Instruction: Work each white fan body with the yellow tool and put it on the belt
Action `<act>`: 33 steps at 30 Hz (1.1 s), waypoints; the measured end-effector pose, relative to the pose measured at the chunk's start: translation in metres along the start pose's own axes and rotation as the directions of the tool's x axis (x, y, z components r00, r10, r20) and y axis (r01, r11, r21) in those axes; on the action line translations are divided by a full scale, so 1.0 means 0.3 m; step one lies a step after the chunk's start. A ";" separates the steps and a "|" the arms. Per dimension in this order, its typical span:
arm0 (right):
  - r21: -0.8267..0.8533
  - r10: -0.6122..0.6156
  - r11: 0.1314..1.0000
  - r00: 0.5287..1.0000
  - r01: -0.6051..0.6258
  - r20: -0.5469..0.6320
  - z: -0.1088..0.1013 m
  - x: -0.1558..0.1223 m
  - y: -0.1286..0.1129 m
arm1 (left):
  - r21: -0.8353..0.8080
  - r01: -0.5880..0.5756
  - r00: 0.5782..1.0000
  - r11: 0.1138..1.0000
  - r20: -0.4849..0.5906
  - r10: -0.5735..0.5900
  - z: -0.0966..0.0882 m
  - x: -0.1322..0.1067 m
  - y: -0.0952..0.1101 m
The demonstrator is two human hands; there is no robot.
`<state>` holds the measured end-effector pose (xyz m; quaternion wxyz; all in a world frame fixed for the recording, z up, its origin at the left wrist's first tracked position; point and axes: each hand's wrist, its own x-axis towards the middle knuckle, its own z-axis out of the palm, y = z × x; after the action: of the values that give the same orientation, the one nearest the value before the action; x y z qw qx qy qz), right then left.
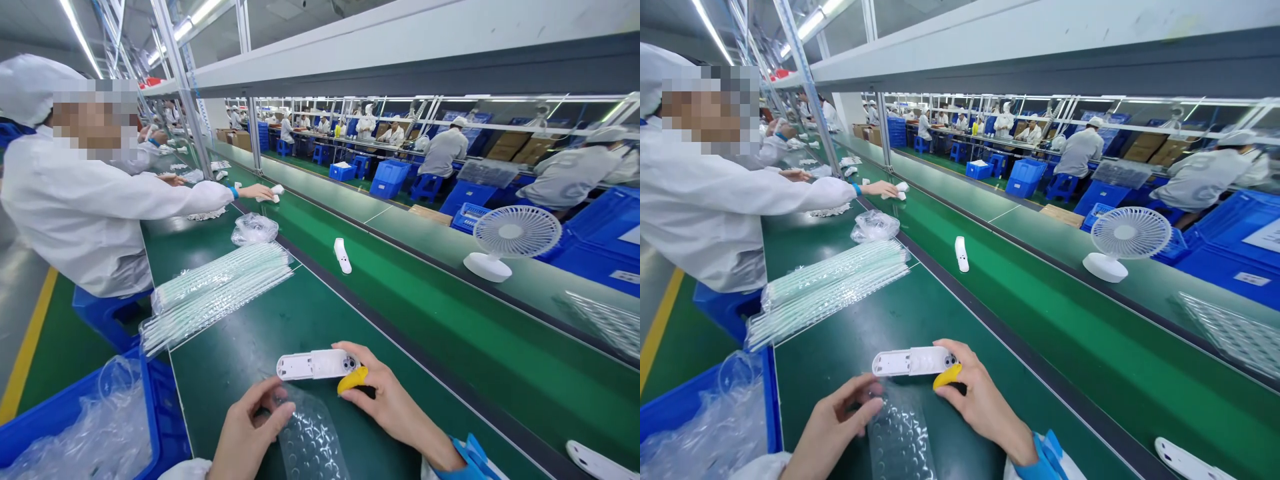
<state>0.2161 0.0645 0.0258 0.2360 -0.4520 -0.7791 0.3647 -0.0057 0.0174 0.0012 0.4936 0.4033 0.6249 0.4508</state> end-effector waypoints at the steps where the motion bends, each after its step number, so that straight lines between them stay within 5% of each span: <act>1: 0.007 0.000 1.000 1.000 -0.001 0.016 0.000 -0.006 -0.006 | 0.008 -0.021 1.000 1.000 0.002 0.021 0.002 0.000 -0.005; 5: 0.045 0.008 0.999 0.996 -0.012 0.084 0.002 -0.027 -0.021 | 0.080 -0.001 0.993 0.997 0.120 -0.008 -0.008 0.004 -0.008; 8: 0.085 0.010 0.996 0.996 -0.018 0.090 -0.007 -0.040 -0.017 | 0.116 -0.064 0.994 0.991 0.100 0.053 -0.011 -0.001 0.003; 11: 0.073 0.041 0.997 0.999 -0.039 -0.023 -0.027 -0.047 -0.005 | 0.160 -0.097 0.991 0.982 0.110 0.080 -0.009 -0.007 0.013; 15: -0.174 0.090 0.977 0.981 -0.120 -0.171 -0.031 -0.038 -0.001 | 0.210 -0.137 0.985 0.968 0.135 0.110 -0.005 -0.014 0.025; 21: -0.432 0.254 0.863 0.964 -0.263 -0.082 0.021 0.000 -0.013 | 0.254 -0.209 0.974 0.944 0.143 0.177 0.008 -0.028 0.043; 33: -0.394 0.155 0.912 0.985 -0.114 0.073 -0.031 -0.009 -0.038 | 0.310 -0.233 0.966 0.922 0.185 0.182 -0.001 -0.036 0.029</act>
<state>0.2178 0.0618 0.0405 0.0756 -0.5231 -0.8139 0.2412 -0.0034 0.0096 0.0124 0.4152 0.5773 0.6053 0.3577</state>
